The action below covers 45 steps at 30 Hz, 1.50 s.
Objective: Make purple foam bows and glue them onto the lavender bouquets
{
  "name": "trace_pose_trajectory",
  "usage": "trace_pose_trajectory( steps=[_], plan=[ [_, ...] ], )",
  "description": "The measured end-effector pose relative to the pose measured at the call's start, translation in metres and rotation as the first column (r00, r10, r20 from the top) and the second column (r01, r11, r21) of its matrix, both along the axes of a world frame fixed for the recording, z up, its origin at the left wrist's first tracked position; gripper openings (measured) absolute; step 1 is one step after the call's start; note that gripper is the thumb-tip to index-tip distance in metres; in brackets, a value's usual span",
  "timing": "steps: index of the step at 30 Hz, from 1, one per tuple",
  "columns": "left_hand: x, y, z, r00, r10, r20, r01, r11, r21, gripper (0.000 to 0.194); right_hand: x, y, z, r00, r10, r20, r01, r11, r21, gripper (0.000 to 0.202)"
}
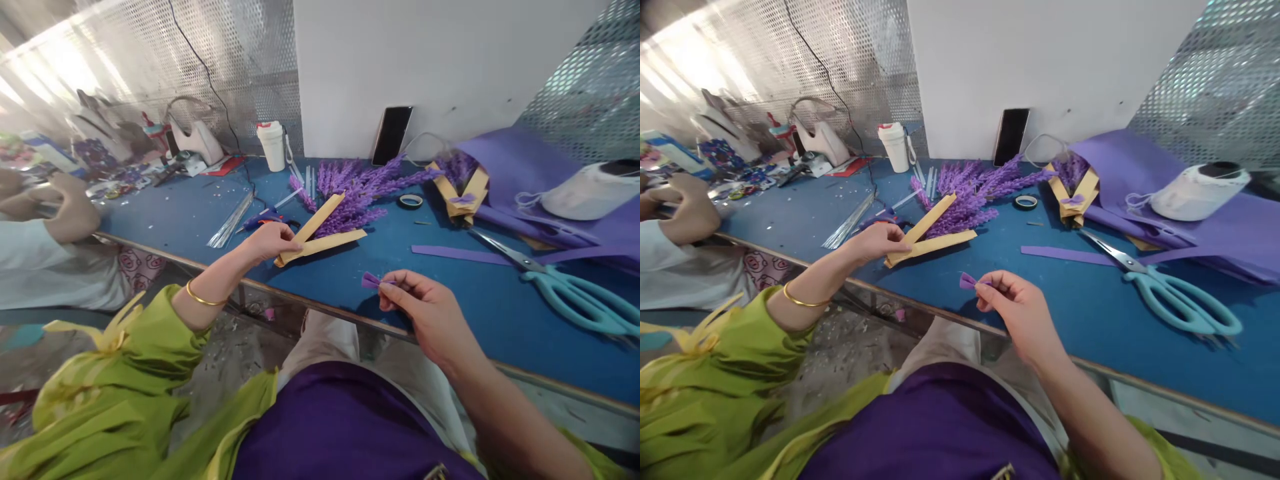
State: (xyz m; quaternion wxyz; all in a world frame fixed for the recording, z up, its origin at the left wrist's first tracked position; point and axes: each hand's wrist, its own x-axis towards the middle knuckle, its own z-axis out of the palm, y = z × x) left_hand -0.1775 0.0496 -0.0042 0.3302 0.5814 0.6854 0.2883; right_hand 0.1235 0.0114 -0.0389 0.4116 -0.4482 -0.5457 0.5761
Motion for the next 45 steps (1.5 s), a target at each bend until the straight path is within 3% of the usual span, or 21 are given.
trace_pose_trajectory(
  steps=[5,8,12,16,20,26,30,33,35,38,41,43,45],
  plan=[
    [0.01,-0.003,-0.001,0.965,0.102,0.243,-0.098,0.995,-0.029,0.03,0.002,0.006,0.001,1.0,0.0,0.016,0.0,1.0,0.015,0.025],
    [0.023,-0.013,-0.005,0.906,0.189,0.379,-0.17,0.982,-0.083,0.033,0.006,0.01,0.003,1.0,-0.017,0.007,0.017,0.999,0.029,0.025],
    [0.062,-0.029,-0.014,0.819,0.236,0.524,-0.192,0.972,-0.139,0.023,0.006,0.015,0.009,0.997,-0.046,-0.063,0.045,0.999,-0.013,0.028],
    [0.107,-0.039,-0.021,0.656,0.249,0.712,-0.202,0.968,-0.152,0.02,-0.004,0.018,0.02,0.991,-0.045,-0.128,0.041,0.999,-0.034,0.029],
    [0.131,-0.039,-0.023,0.638,0.222,0.738,-0.212,0.971,-0.11,0.022,-0.016,0.026,0.023,0.989,-0.102,-0.11,0.106,0.994,0.032,0.024],
    [0.127,-0.032,-0.023,0.809,0.158,0.567,-0.123,0.987,-0.1,0.033,-0.021,0.036,0.006,0.992,-0.12,-0.026,0.12,0.993,-0.013,0.023],
    [0.116,-0.026,-0.025,0.904,0.047,0.426,-0.011,0.996,-0.087,0.035,-0.02,0.036,0.001,0.986,-0.136,0.096,0.131,0.989,0.061,0.021],
    [0.108,-0.024,-0.03,0.976,-0.042,0.213,0.037,0.999,0.026,0.043,-0.02,0.037,0.002,0.958,-0.114,0.264,0.074,0.985,0.158,0.019],
    [0.105,-0.025,-0.033,0.999,-0.033,0.024,0.029,0.989,0.145,0.053,-0.02,0.038,0.002,0.929,-0.108,0.355,0.035,0.978,0.204,0.018],
    [0.102,-0.032,-0.037,0.985,0.044,-0.167,0.025,0.92,0.392,0.063,-0.021,0.04,0.001,0.89,-0.117,0.442,0.009,0.971,0.239,0.017],
    [0.1,-0.038,-0.039,0.94,0.013,-0.34,0.212,0.761,0.613,0.044,-0.022,0.04,0.002,0.883,-0.105,0.458,-0.004,0.973,0.232,0.017],
    [0.098,-0.039,-0.041,0.897,-0.041,-0.44,0.348,0.679,0.647,0.027,-0.022,0.039,0.004,0.896,-0.08,0.437,-0.02,0.976,0.218,0.015],
    [0.096,-0.039,-0.042,0.878,-0.075,-0.473,0.398,0.664,0.633,0.021,-0.021,0.039,0.006,0.905,-0.049,0.422,-0.047,0.976,0.214,0.013]
  ],
)
